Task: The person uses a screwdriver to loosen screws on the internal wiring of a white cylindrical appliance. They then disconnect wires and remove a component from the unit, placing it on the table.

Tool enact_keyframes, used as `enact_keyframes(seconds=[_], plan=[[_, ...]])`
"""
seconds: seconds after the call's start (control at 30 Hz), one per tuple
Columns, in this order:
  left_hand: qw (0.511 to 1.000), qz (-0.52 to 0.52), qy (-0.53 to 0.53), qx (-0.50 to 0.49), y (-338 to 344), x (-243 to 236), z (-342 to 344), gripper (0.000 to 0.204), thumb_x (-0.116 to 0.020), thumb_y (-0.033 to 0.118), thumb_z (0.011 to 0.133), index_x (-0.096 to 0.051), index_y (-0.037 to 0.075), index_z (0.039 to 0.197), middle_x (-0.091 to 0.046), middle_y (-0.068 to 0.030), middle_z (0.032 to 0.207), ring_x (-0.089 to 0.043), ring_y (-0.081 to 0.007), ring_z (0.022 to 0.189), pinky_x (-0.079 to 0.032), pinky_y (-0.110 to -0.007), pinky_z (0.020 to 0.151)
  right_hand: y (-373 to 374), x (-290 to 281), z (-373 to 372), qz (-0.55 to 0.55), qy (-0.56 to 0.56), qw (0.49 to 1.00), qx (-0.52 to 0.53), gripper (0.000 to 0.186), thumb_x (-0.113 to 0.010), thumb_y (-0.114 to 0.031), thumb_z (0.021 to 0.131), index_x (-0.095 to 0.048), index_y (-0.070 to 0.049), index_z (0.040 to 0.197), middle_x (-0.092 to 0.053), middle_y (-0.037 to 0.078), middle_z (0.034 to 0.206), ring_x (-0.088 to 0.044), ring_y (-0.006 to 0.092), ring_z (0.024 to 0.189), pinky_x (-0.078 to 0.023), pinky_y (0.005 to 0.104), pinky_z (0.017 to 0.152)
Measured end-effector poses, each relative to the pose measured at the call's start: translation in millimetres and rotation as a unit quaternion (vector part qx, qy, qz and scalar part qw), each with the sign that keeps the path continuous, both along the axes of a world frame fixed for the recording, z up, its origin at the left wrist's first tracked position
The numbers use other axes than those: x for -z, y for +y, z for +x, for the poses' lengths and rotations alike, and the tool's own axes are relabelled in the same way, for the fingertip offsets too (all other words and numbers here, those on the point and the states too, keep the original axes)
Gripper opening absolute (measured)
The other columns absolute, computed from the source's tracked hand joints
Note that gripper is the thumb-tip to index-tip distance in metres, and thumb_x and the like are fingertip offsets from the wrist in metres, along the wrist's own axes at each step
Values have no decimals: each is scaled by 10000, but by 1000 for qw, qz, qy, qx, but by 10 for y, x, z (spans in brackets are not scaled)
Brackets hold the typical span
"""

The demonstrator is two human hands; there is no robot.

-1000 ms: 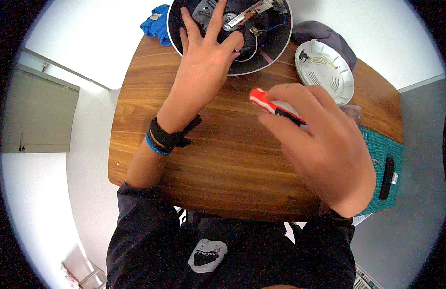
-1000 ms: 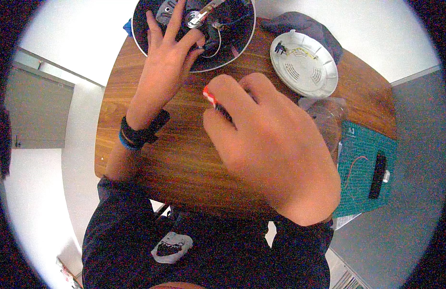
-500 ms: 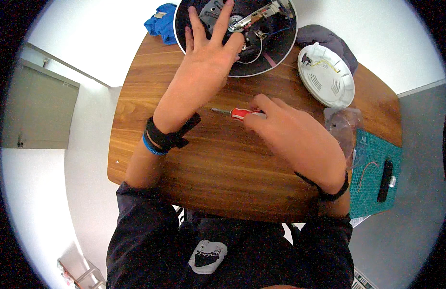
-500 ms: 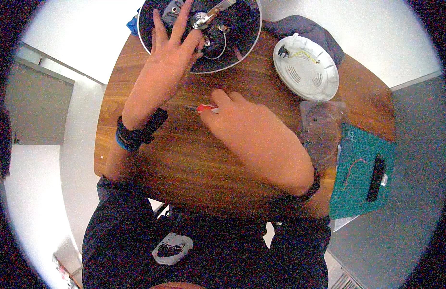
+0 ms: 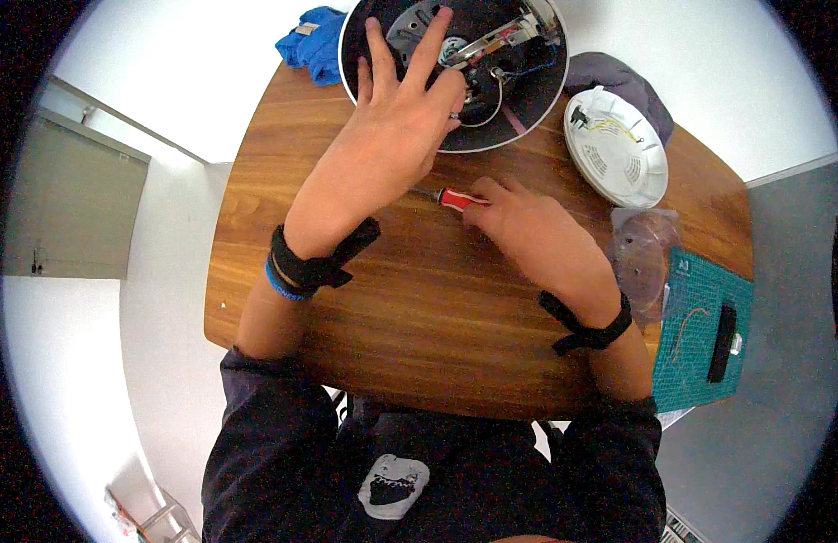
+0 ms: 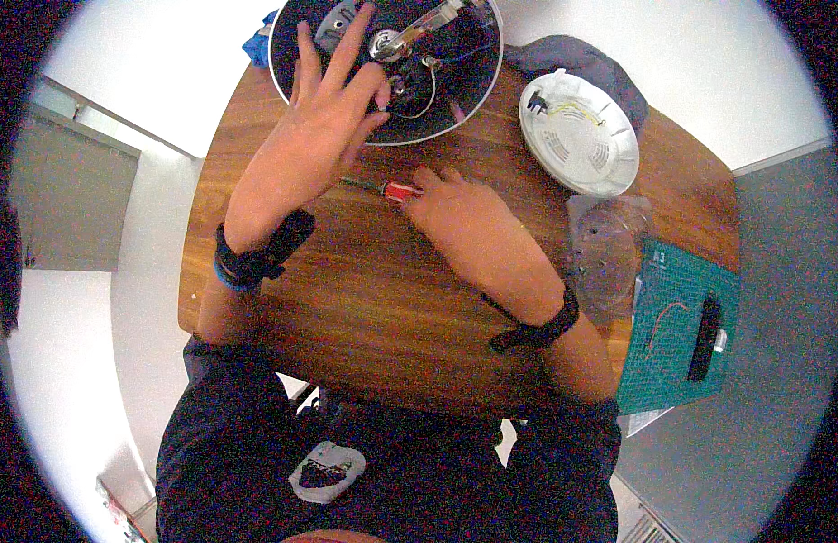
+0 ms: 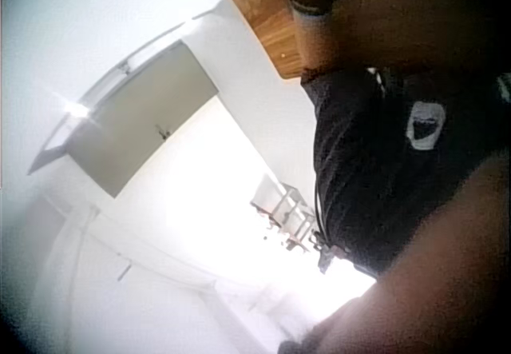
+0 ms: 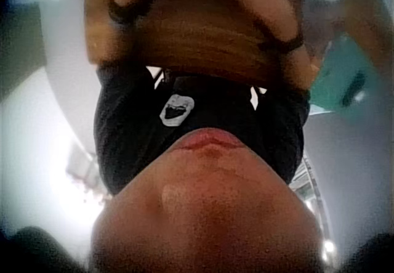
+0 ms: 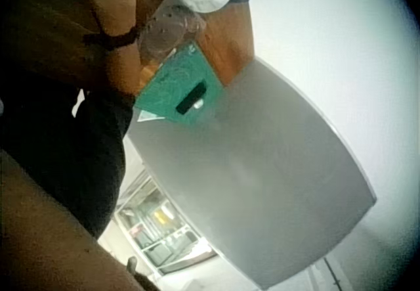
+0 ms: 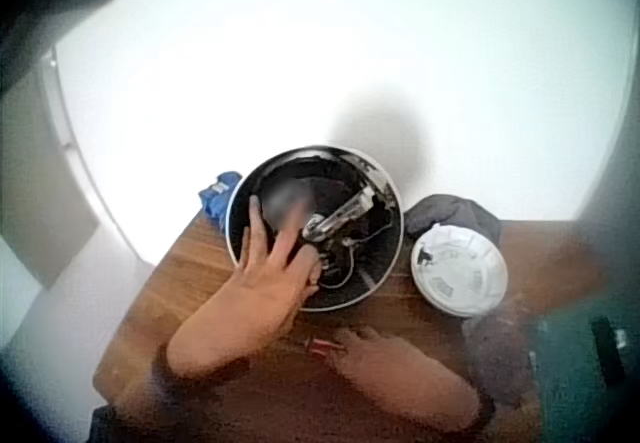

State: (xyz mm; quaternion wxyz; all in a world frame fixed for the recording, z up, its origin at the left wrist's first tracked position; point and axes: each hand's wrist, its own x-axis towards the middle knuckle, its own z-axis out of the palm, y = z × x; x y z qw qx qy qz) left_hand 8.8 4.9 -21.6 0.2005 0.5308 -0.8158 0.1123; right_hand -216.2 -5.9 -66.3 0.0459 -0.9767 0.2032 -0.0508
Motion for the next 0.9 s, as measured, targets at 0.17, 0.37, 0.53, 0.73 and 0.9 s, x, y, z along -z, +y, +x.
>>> enact_keyframes(seconds=[0.17, 0.37, 0.53, 0.73, 0.9], plan=[[996, -62, -66, -17, 76, -34, -17, 315, -669, 38, 958, -523, -21, 1231, -242, -374, 1631, -251, -700, 1453, -301, -737, 1194, -51, -3, 29, -25, -68, 997, 4, 225, -641, -132, 961, -687, -14, 1146, -655, 172, 1147, -706, 369, 1015, -620, 463, 852], [996, -73, -40, -13, 152, 60, -20, 308, -684, 16, 886, -565, -22, 1168, -262, -353, 1662, -289, -796, 1358, -379, -737, 1142, -83, -165, 122, -5, -116, 992, 40, 198, -634, -196, 991, -656, -35, 1105, -647, 161, 1126, -710, 346, 997, -620, 443, 834], [993, -22, -109, -24, 239, 22, -33, 380, -668, -20, 850, -547, -8, 1210, -262, -348, 1663, -308, -774, 1372, -444, -700, 1121, -106, -56, 88, -71, -142, 987, 28, 193, -628, -177, 983, -650, -31, 1107, -645, 164, 1091, -718, 331, 983, -628, 432, 773], [984, 61, -168, -6, 444, -126, -133, 374, -651, -40, 862, -536, -20, 1218, -285, -348, 1655, -425, -735, 1325, -558, -611, 1039, -112, -78, 80, -40, -112, 991, 60, 154, -600, -106, 953, -629, -3, 1064, -670, 173, 1031, -733, 366, 892, -627, 447, 736], [987, 71, -142, 18, 388, -7, -115, 287, -556, -7, 937, -499, -8, 1218, -192, -277, 1722, -404, -723, 1343, -541, -624, 1056, -130, -7, 91, 19, -201, 978, 48, 130, -589, -80, 936, -618, -3, 1038, -681, 202, 991, -723, 404, 876, -614, 485, 740]])
